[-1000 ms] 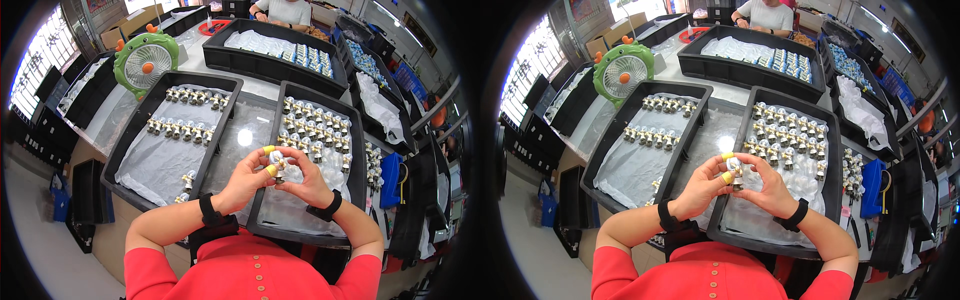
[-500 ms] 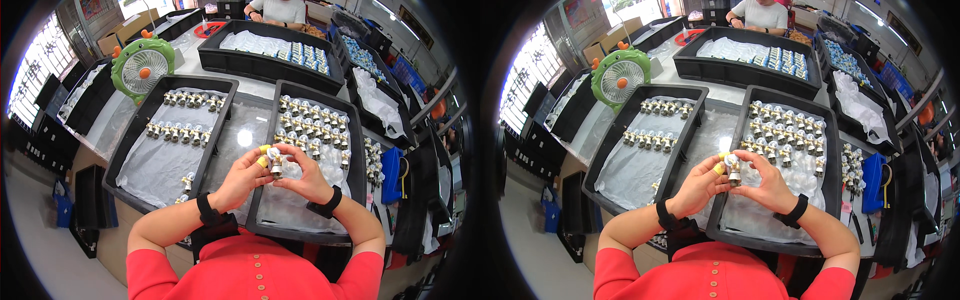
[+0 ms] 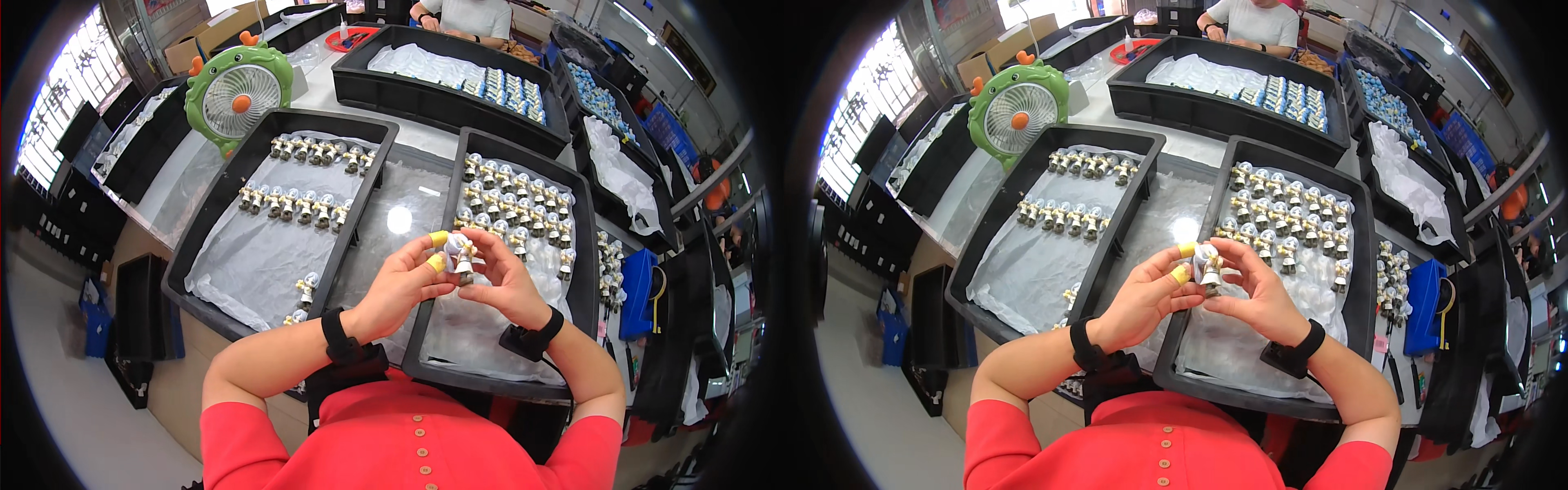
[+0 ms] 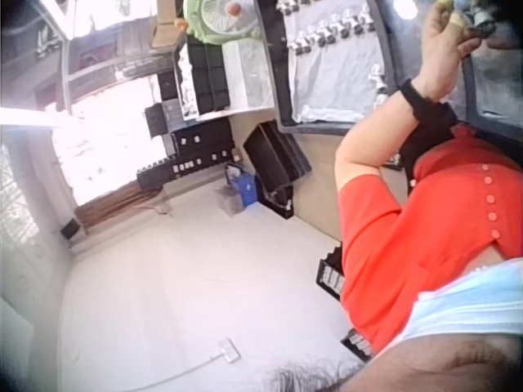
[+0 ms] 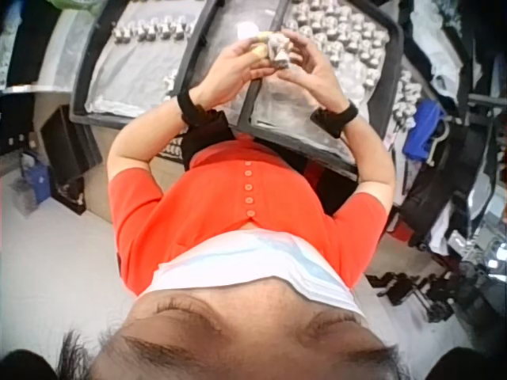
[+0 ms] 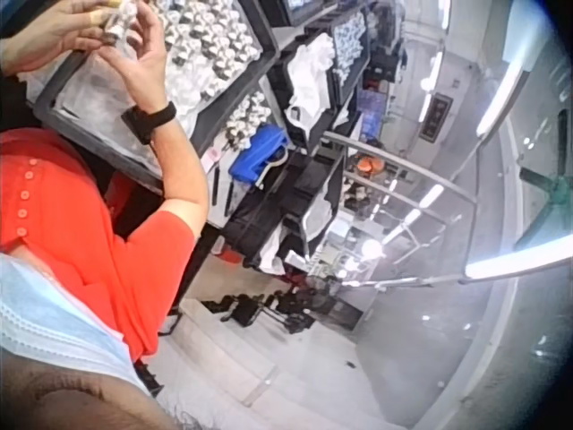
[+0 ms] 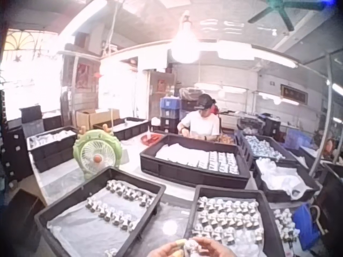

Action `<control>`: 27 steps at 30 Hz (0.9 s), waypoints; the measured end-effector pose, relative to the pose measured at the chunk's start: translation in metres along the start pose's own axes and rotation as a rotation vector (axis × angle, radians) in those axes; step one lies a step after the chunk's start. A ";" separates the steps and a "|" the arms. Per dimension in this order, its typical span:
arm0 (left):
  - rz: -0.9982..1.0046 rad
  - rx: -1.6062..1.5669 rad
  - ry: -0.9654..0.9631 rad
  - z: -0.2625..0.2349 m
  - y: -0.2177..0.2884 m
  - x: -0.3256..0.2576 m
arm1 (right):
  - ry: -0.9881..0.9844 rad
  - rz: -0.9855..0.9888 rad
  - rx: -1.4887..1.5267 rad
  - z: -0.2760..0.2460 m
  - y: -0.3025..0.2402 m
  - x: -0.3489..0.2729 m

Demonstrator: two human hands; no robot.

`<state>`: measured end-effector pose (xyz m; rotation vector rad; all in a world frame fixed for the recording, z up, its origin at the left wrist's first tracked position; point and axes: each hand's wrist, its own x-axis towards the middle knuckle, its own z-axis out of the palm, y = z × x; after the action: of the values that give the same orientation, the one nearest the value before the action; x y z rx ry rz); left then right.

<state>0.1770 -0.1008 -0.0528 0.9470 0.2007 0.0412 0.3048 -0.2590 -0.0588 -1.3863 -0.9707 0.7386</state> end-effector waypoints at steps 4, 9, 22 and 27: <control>-0.049 -0.013 0.012 -0.001 0.003 -0.001 | -0.009 0.189 0.297 0.003 -0.017 0.002; -0.080 0.039 0.011 0.002 0.005 -0.003 | -0.034 0.346 0.657 -0.009 0.000 0.000; -0.055 0.025 -0.026 0.001 0.007 -0.006 | -0.138 0.408 0.882 -0.013 0.005 0.002; -0.031 0.015 -0.025 0.002 0.010 -0.006 | -0.166 0.370 0.896 -0.012 0.000 0.001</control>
<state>0.1718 -0.0974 -0.0429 0.9591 0.1923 -0.0007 0.3161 -0.2641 -0.0578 -0.7074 -0.3884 1.3737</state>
